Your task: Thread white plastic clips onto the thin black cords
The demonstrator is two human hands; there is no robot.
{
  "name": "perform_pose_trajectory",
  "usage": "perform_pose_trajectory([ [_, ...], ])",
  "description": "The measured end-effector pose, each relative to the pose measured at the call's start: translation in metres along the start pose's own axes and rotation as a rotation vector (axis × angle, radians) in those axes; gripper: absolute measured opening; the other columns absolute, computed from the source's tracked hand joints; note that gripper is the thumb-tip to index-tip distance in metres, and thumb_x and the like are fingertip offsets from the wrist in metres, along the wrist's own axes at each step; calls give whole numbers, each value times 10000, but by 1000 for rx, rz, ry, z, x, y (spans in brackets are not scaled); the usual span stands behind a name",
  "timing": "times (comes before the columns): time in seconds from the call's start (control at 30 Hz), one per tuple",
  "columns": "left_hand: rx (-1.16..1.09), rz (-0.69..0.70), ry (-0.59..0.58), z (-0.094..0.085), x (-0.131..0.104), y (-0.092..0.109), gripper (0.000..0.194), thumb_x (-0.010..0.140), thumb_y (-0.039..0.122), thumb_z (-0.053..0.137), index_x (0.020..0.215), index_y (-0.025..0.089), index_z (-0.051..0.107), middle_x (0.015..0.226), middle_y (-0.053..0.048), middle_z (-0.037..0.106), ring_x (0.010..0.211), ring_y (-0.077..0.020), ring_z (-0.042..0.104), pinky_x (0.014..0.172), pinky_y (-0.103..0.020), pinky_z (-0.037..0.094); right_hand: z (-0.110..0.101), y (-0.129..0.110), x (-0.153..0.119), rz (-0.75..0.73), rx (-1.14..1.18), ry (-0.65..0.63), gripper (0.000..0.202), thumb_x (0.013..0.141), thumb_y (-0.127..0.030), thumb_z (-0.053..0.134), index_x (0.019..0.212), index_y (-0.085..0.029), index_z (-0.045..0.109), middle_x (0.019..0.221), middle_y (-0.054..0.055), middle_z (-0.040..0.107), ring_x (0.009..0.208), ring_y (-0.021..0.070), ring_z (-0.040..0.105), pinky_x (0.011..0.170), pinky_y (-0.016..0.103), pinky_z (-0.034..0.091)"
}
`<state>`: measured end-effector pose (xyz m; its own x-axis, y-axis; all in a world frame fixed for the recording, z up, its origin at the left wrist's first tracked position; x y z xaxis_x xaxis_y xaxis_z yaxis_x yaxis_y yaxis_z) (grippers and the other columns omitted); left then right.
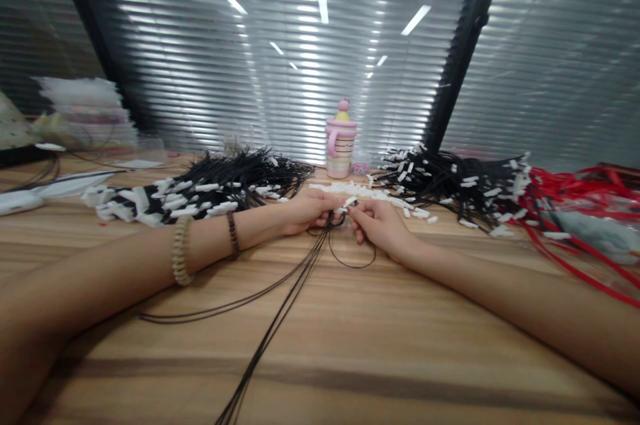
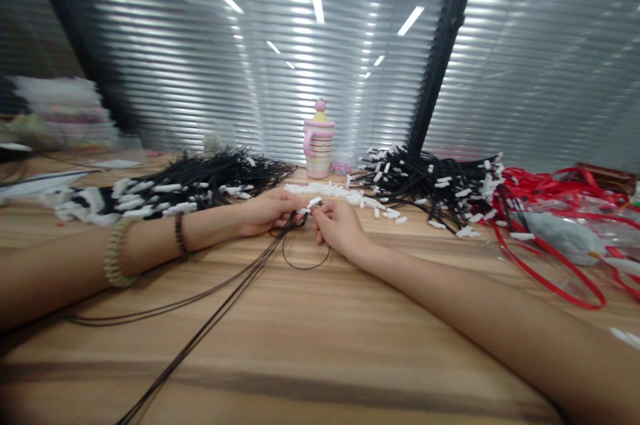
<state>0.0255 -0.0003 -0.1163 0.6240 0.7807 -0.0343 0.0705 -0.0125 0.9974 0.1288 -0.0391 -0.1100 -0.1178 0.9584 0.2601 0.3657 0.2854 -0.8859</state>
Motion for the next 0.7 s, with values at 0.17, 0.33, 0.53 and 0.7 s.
perform_pose_trajectory([
  [0.17, 63, 16, -31, 3, -2, 2, 283, 690, 373, 629, 690, 92, 587, 561, 11, 521, 403, 6, 343, 339, -111, 154, -1, -3, -2, -12, -58, 19, 231, 785, -247, 485, 585, -132, 501, 436, -13, 500, 369, 76, 484, 360, 150, 332],
  [0.33, 142, 44, -71, 7, -6, 4, 312, 719, 417, 583, 672, 108, 573, 562, 27, 511, 371, 10, 305, 338, -124, 156, -1, -3, -4, -6, -85, 11, 198, 781, -198, 469, 597, -132, 502, 467, -7, 513, 389, 74, 493, 370, 147, 336],
  [0.53, 197, 54, -51, 7, -6, 4, 336, 735, 426, 554, 648, 102, 574, 559, 23, 503, 373, 8, 306, 342, -127, 150, -1, -2, -2, 9, -81, 15, 178, 776, -182, 473, 614, -126, 521, 465, -1, 521, 391, 76, 494, 371, 148, 341],
  [0.7, 133, 43, -5, 4, -1, 4, 302, 711, 405, 596, 707, 102, 596, 571, 18, 513, 425, -2, 361, 362, -112, 181, -2, 1, 0, 61, 77, 19, 158, 768, -179, 504, 636, -110, 556, 508, 1, 533, 393, 54, 465, 374, 145, 340],
])
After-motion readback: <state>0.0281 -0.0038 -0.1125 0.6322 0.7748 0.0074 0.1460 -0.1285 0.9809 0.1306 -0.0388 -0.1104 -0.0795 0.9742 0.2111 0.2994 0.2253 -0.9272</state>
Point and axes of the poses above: each hand's wrist, its own x-axis towards the middle knuckle, its own z-axis out of the palm, y = z × x, the point moved 7 cm from there along x, towards the middle knuckle
